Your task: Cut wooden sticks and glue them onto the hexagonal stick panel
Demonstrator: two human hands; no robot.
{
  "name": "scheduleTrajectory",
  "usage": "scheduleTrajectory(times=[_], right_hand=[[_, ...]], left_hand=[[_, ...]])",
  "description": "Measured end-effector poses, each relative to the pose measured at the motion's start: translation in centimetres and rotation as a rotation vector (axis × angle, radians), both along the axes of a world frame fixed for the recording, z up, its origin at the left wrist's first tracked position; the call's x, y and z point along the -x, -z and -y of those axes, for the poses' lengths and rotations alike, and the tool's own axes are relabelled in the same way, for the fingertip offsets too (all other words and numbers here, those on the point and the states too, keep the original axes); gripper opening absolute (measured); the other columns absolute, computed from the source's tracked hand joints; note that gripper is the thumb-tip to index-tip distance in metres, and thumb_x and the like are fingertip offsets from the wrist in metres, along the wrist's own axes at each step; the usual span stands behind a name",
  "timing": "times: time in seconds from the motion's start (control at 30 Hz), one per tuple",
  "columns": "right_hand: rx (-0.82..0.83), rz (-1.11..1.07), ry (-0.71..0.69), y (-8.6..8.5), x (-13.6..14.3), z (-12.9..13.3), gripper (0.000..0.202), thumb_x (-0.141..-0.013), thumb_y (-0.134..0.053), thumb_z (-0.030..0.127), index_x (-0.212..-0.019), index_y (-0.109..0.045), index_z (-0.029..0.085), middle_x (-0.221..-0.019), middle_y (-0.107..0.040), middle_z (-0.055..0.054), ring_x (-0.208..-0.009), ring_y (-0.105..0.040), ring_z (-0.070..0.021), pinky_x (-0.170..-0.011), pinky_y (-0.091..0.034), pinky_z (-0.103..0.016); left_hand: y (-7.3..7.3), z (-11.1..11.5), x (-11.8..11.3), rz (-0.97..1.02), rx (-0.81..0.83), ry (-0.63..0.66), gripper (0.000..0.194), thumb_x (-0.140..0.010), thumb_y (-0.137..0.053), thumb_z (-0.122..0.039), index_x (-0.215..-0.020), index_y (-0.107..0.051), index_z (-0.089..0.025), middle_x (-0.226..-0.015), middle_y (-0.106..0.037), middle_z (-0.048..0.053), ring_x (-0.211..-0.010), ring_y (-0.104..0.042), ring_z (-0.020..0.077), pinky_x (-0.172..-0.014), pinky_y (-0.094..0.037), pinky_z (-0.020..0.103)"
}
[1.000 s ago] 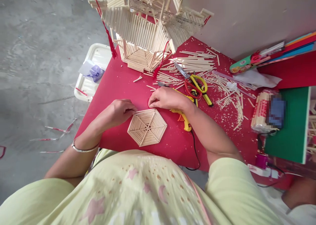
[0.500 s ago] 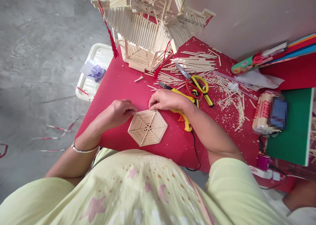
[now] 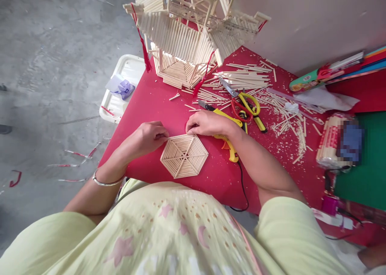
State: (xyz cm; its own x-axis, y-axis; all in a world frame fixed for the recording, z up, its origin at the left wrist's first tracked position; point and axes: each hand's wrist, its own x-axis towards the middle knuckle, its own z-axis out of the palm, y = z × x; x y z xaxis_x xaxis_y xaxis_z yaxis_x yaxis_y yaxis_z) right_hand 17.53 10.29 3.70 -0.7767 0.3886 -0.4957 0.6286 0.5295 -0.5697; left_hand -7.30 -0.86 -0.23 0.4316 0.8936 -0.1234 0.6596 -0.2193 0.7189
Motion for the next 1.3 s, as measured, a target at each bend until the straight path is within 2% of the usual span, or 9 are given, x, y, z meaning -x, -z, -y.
scheduleTrajectory(times=[0.33, 0.57, 0.77, 0.87, 0.93, 1.03, 1.1, 1.2, 1.3], right_hand=[[-0.019, 0.003, 0.029, -0.2, -0.1, 0.3, 0.014, -0.088, -0.071, 0.018, -0.093, -0.084, 0.021, -0.091, -0.080, -0.002, -0.082, -0.066, -0.0136, -0.071, -0.040, -0.024], [-0.107, -0.009, 0.044, 0.0, -0.2, 1.3, 0.013, -0.090, -0.070, 0.022, -0.095, -0.083, 0.022, -0.097, -0.080, -0.003, -0.089, -0.068, -0.0158, -0.076, -0.041, -0.025], [-0.435, -0.204, 0.340, -2.7, -3.6, 4.3, 0.023, -0.101, -0.059, 0.028, -0.107, -0.080, 0.024, -0.110, -0.075, -0.004, -0.092, -0.067, -0.0151, -0.081, -0.045, -0.027], [-0.516, -0.202, 0.514, -2.9, -7.7, 5.3, 0.024, -0.102, -0.058, 0.030, -0.108, -0.080, 0.024, -0.107, -0.076, -0.003, -0.091, -0.068, -0.0153, -0.085, -0.049, -0.029], [-0.623, -0.080, 0.646, -2.4, -10.8, 5.3, 0.026, -0.100, -0.057, 0.028, -0.112, -0.079, 0.023, -0.111, -0.075, -0.005, -0.093, -0.068, -0.0183, -0.085, -0.051, -0.033], [-0.781, 0.135, 0.850, -1.3, -14.6, 4.4, 0.033, -0.097, -0.054, 0.025, -0.121, -0.076, 0.020, -0.119, -0.073, -0.012, -0.104, -0.067, -0.0251, -0.090, -0.053, -0.039], [-0.781, 0.192, 0.939, -0.9, -16.3, 3.5, 0.036, -0.096, -0.053, 0.025, -0.124, -0.074, 0.019, -0.122, -0.073, -0.013, -0.106, -0.067, -0.0261, -0.092, -0.053, -0.039], [-0.717, 0.272, 0.992, -0.6, -17.5, 2.8, 0.039, -0.094, -0.056, 0.031, -0.128, -0.071, 0.021, -0.125, -0.073, -0.013, -0.109, -0.067, -0.0282, -0.094, -0.052, -0.039], [-0.652, 0.340, 0.961, -0.2, -17.9, 3.1, 0.050, -0.089, -0.064, 0.041, -0.134, -0.067, 0.021, -0.133, -0.069, -0.017, -0.118, -0.064, -0.0336, -0.098, -0.050, -0.043]], left_hand=[[0.2, 0.2, 0.0, -0.078, -0.006, -0.004, 0.022, -0.094, -0.053, -0.023, -0.088, -0.074, -0.019, -0.091, -0.069, 0.004, -0.076, -0.061, 0.0148, -0.069, -0.043, 0.027], [-0.2, 0.8, -0.9, -0.192, -0.084, -0.052, 0.024, -0.096, -0.049, -0.024, -0.087, -0.071, -0.022, -0.094, -0.071, 0.005, -0.079, -0.064, 0.0170, -0.062, -0.039, 0.027], [-0.5, 0.5, 0.8, -0.258, -0.220, -0.148, 0.022, -0.096, -0.047, -0.025, -0.089, -0.067, -0.021, -0.096, -0.072, 0.007, -0.081, -0.066, 0.0197, -0.061, -0.038, 0.028], [-1.1, 0.0, 2.0, -0.175, -0.173, -0.190, 0.014, -0.091, -0.050, -0.023, -0.090, -0.064, -0.021, -0.090, -0.072, 0.007, -0.077, -0.065, 0.0196, -0.063, -0.042, 0.028], [-2.0, -0.1, 2.1, -0.087, -0.041, -0.239, 0.011, -0.090, -0.053, -0.027, -0.090, -0.063, -0.021, -0.076, -0.070, 0.004, -0.063, -0.060, 0.0169, -0.058, -0.041, 0.026], [-3.7, -0.1, 0.6, 0.144, 0.160, -0.271, 0.016, -0.092, -0.058, -0.035, -0.091, -0.061, -0.020, -0.060, -0.061, -0.001, -0.053, -0.052, 0.0138, -0.052, -0.038, 0.024], [-4.9, 0.1, -1.1, 0.334, 0.249, -0.234, 0.021, -0.092, -0.062, -0.040, -0.090, -0.061, -0.018, -0.059, -0.059, -0.001, -0.055, -0.052, 0.0126, -0.053, -0.038, 0.023], [-6.1, 0.2, -3.3, 0.523, 0.379, -0.189, 0.028, -0.092, -0.067, -0.044, -0.087, -0.060, -0.017, -0.061, -0.057, -0.001, -0.053, -0.048, 0.0100, -0.051, -0.037, 0.022], [-6.4, 0.3, -4.7, 0.593, 0.436, -0.180, 0.032, -0.089, -0.072, -0.046, -0.087, -0.061, -0.017, -0.062, -0.057, -0.002, -0.053, -0.047, 0.0087, -0.051, -0.036, 0.022]])
